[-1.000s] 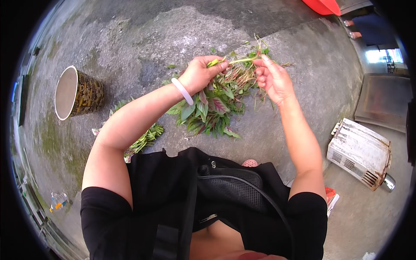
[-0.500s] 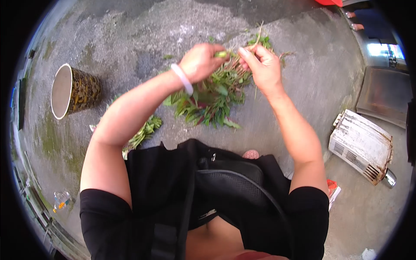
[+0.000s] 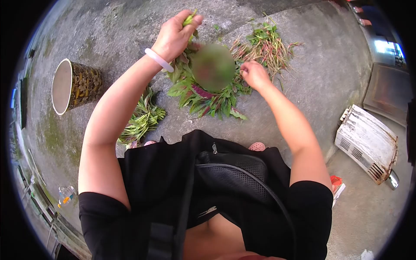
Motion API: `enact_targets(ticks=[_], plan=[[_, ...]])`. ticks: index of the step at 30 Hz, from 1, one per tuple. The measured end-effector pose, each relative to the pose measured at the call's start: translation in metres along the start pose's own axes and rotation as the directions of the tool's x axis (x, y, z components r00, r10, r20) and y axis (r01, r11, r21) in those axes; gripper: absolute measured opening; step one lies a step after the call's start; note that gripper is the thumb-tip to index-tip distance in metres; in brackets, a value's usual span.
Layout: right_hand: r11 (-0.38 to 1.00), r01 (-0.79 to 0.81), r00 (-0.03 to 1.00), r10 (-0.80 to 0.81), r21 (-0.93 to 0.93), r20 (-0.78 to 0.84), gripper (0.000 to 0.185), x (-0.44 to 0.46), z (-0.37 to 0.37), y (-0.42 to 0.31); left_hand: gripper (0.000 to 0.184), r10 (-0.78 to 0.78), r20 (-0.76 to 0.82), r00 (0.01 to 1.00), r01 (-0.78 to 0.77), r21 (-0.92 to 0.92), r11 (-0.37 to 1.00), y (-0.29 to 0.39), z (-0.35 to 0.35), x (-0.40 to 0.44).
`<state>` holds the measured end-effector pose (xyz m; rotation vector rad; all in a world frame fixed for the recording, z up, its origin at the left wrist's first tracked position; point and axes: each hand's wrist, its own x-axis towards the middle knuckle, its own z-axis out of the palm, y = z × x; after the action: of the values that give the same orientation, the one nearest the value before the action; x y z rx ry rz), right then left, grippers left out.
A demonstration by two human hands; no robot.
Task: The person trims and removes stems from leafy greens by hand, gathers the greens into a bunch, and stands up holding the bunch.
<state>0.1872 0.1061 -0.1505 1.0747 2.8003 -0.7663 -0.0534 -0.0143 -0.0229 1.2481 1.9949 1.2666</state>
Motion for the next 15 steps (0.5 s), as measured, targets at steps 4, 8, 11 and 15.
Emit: enact_targets(ticks=[4, 8, 11, 15], plan=[[0.992, 0.063, 0.992, -0.051, -0.112, 0.112, 0.014, -0.012, 0.006, -0.005, 0.026, 0.059, 0.124, 0.991, -0.081, 0.183, 0.98, -0.008, 0.009, -0.007], [0.991, 0.115, 0.992, -0.118, 0.072, 0.036, 0.013, -0.004, -0.017, -0.01, 0.02, 0.058, 0.242, 0.969, -0.102, 0.175, 0.979, -0.005, 0.013, -0.016], [0.898, 0.156, 0.982, -0.186, 0.411, 0.035, 0.012, -0.002, -0.052, -0.026, 0.017, 0.075, 0.287, 0.955, -0.14, 0.213, 0.967, -0.007, 0.022, -0.019], [0.675, 0.09, 0.96, -0.253, 0.732, 0.116, 0.009, -0.004, -0.096, -0.049, 0.02, 0.147, 0.349, 0.926, -0.209, 0.148, 0.967, -0.006, 0.03, -0.019]])
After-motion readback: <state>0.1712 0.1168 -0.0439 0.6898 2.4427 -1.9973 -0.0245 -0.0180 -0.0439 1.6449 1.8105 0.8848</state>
